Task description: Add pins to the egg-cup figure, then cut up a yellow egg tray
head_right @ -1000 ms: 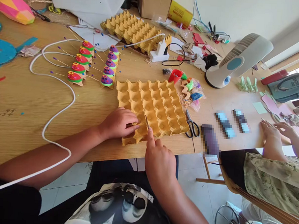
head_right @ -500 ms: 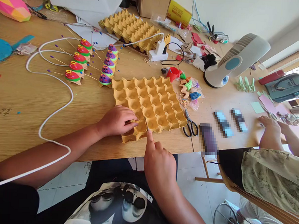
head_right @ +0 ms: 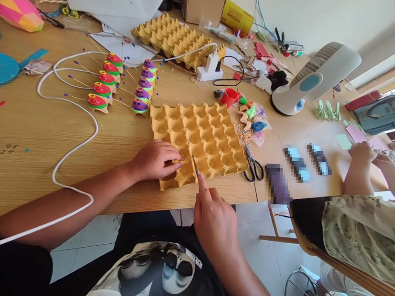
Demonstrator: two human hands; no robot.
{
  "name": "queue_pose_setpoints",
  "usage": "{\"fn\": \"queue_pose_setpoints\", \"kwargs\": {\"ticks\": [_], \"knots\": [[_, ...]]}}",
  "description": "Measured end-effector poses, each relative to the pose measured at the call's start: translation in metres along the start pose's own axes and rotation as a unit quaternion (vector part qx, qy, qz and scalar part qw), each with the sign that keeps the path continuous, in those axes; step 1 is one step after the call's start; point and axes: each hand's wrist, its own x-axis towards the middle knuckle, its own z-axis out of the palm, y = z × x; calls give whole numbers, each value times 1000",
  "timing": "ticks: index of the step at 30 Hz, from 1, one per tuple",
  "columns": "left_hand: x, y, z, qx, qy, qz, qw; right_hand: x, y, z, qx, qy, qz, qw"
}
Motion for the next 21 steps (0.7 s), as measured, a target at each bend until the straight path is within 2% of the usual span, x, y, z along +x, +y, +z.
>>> {"fn": "queue_pose_setpoints", "kwargs": {"ticks": [12,21], "knots": [[0,-1,0,1,7,8,1000,0,-1,0,-28,-27,-4,999],[0,0,1,11,1,1,1000,12,-13,-6,-101,-89,2,991]]}}
